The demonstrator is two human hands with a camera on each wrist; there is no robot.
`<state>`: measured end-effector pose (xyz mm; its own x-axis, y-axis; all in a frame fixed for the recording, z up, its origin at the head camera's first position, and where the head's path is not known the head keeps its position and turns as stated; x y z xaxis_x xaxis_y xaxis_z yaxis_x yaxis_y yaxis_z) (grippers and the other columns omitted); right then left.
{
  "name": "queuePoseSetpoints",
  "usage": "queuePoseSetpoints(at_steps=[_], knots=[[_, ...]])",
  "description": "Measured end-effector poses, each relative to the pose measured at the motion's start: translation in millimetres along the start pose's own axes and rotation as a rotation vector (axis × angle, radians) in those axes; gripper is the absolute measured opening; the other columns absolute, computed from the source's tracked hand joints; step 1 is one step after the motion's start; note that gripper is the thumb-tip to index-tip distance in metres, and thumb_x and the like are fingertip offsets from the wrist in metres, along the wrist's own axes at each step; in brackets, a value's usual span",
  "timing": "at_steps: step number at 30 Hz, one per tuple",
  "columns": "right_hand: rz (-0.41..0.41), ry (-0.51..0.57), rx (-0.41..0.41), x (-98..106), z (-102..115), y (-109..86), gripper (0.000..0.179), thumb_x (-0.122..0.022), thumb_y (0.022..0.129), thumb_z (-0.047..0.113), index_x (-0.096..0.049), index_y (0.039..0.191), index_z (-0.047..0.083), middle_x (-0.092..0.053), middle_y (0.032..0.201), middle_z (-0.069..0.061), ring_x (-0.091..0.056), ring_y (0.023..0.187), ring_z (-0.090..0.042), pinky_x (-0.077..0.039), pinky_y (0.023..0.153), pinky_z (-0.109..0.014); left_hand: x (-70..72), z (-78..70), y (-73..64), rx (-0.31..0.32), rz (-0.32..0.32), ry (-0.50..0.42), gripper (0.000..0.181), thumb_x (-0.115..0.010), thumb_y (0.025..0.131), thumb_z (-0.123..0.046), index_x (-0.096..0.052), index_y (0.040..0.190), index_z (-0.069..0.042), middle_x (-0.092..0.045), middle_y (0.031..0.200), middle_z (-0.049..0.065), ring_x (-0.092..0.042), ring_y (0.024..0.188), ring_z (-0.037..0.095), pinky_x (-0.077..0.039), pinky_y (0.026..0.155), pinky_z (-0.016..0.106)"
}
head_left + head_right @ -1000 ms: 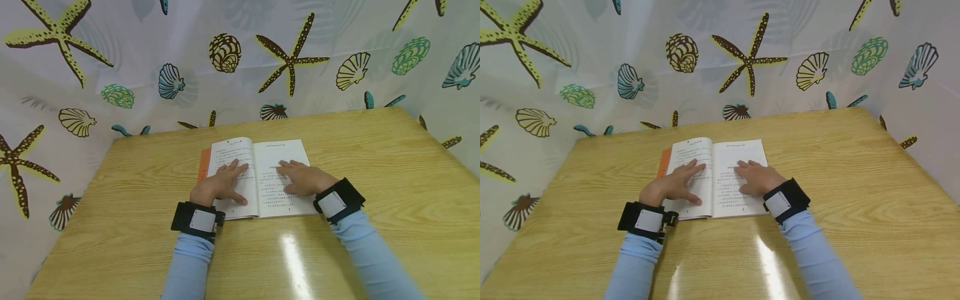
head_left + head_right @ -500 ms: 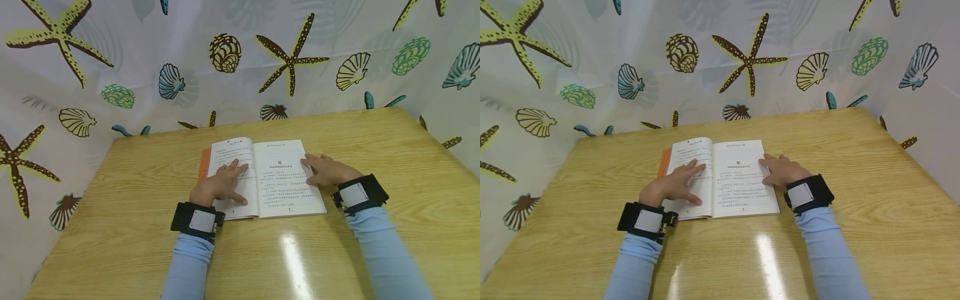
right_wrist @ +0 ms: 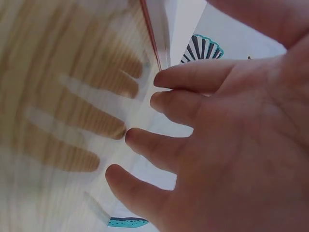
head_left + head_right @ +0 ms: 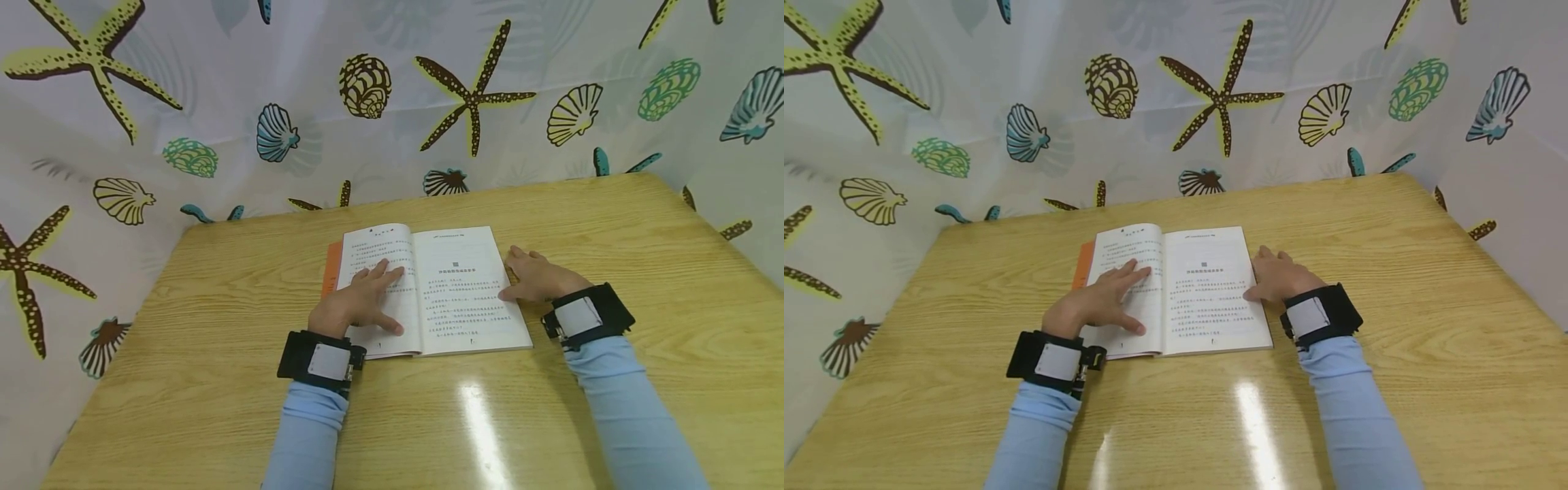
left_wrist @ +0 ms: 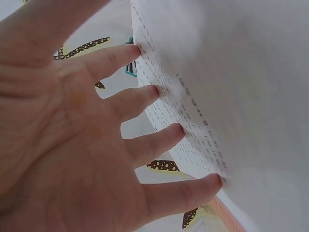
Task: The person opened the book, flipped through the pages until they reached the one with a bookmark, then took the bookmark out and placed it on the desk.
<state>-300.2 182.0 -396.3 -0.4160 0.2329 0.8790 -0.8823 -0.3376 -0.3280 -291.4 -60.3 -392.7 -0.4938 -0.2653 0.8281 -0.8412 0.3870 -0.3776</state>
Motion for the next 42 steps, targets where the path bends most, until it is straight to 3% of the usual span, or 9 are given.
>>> queuePoseSetpoints(at_steps=[6, 12, 15, 18, 20, 22, 27, 34, 42], knots=[[0.0, 0.021, 0.031, -0.4, 4.9, -1.2, 0.074, -0.065, 0.098, 0.014, -0.025, 0.147, -0.023, -0.012, 0.156, -0.044, -0.011, 0.142, -0.063, -0.014, 0.115, -0.068, 0.0, 0.4, -0.5, 0.003, 0.0, -0.009, 0.106, -0.09, 0.078, -0.027, -0.027, 0.163, -0.021, -0.006, 0.17, 0.008, -0.007, 0.153, 0.042, -0.02, 0.117, 0.062], [-0.029, -0.016, -0.045, 1.0, 9.3, 0.2, 0.072, -0.066, 0.097, 0.014, -0.027, 0.147, -0.022, -0.014, 0.158, -0.039, -0.014, 0.143, -0.06, -0.018, 0.114, -0.067, 0.6, 0.3, -1.4, 0.006, -0.004, -0.011, 0.106, -0.09, 0.078, -0.027, -0.027, 0.163, -0.021, -0.006, 0.17, 0.008, -0.006, 0.153, 0.041, -0.02, 0.118, 0.062], [-0.073, -0.054, -0.047, 4.1, 13.8, 1.4, 0.066, -0.069, 0.094, 0.012, -0.038, 0.143, -0.021, -0.023, 0.156, -0.038, -0.021, 0.143, -0.058, -0.024, 0.113, -0.067, 0.7, 0.9, -2.0, 0.007, -0.004, -0.012, 0.106, -0.09, 0.078, -0.026, -0.027, 0.163, -0.021, -0.006, 0.17, 0.008, -0.006, 0.153, 0.041, -0.02, 0.117, 0.063], [-0.172, -0.024, -0.02, 12.3, 16.3, 1.5, 0.047, -0.072, 0.091, 0.007, -0.056, 0.129, -0.017, -0.053, 0.135, -0.035, -0.053, 0.122, -0.05, -0.047, 0.099, -0.057, 1.0, 0.7, -2.6, 0.008, -0.001, -0.01, 0.106, -0.09, 0.078, -0.026, -0.026, 0.163, -0.021, -0.006, 0.17, 0.008, -0.006, 0.153, 0.042, -0.02, 0.117, 0.063], [-0.261, 0.027, 0.016, 20.2, 17.8, 0.0, 0.03, -0.072, 0.09, 0.004, -0.063, 0.113, -0.013, -0.064, 0.109, -0.027, -0.062, 0.096, -0.039, -0.052, 0.08, -0.045, 0.6, 1.2, -2.3, 0.01, 0.002, -0.004, 0.106, -0.09, 0.078, -0.027, -0.026, 0.163, -0.021, -0.006, 0.17, 0.008, -0.006, 0.153, 0.042, -0.02, 0.117, 0.064], [-0.342, 0.088, 0.045, 27.4, 17.5, -2.3, 0.016, -0.073, 0.09, 0.001, -0.064, 0.1, -0.009, -0.063, 0.087, -0.017, -0.056, 0.076, -0.029, -0.045, 0.065, -0.037, 0.3, 1.2, -1.8, 0.009, 0.005, 0.0, 0.107, -0.09, 0.078, -0.028, -0.026, 0.163, -0.021, -0.005, 0.17, 0.008, -0.006, 0.153, 0.042, -0.019, 0.117, 0.063], [-0.455, 0.122, 0.119, 36.2, 18.0, -7.3, 0.015, -0.076, 0.087, 0.0, -0.064, 0.079, -0.004, -0.06, 0.073, -0.01, -0.052, 0.066, -0.024, -0.039, 0.059, -0.033, -0.1, 0.9, -0.5, 0.002, 0.006, 0.0, 0.107, -0.09, 0.078, -0.028, -0.025, 0.163, -0.021, -0.005, 0.17, 0.008, -0.006, 0.153, 0.042, -0.019, 0.118, 0.062], [-0.475, 0.109, 0.194, 37.6, 21.1, -8.2, 0.016, -0.074, 0.089, -0.003, -0.066, 0.075, -0.003, -0.057, 0.069, -0.008, -0.048, 0.062, -0.021, -0.034, 0.056, -0.031, -0.9, 1.4, -0.2, 0.004, 0.012, -0.009, 0.107, -0.089, 0.079, -0.029, -0.025, 0.163, -0.022, -0.004, 0.17, 0.007, -0.005, 0.153, 0.041, -0.018, 0.118, 0.062], [-0.468, 0.103, 0.224, 36.8, 21.0, -6.9, 0.019, -0.072, 0.09, -0.003, -0.064, 0.073, -0.001, -0.052, 0.066, -0.005, -0.044, 0.058, -0.018, -0.03, 0.054, -0.028, -1.4, 1.3, 0.4, -0.002, 0.016, -0.017, 0.106, -0.089, 0.079, -0.028, -0.024, 0.163, -0.022, -0.004, 0.17, 0.007, -0.005, 0.153, 0.041, -0.018, 0.118, 0.061]])
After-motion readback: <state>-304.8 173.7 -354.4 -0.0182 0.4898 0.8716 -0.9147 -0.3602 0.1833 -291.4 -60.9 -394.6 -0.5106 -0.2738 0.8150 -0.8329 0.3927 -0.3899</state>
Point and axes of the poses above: each hand's wrist, its own y-axis towards the middle knuckle, its own x-axis out of the back of the hand, z = x × y, the point moved 8 cm from there along y, towards the middle knuckle
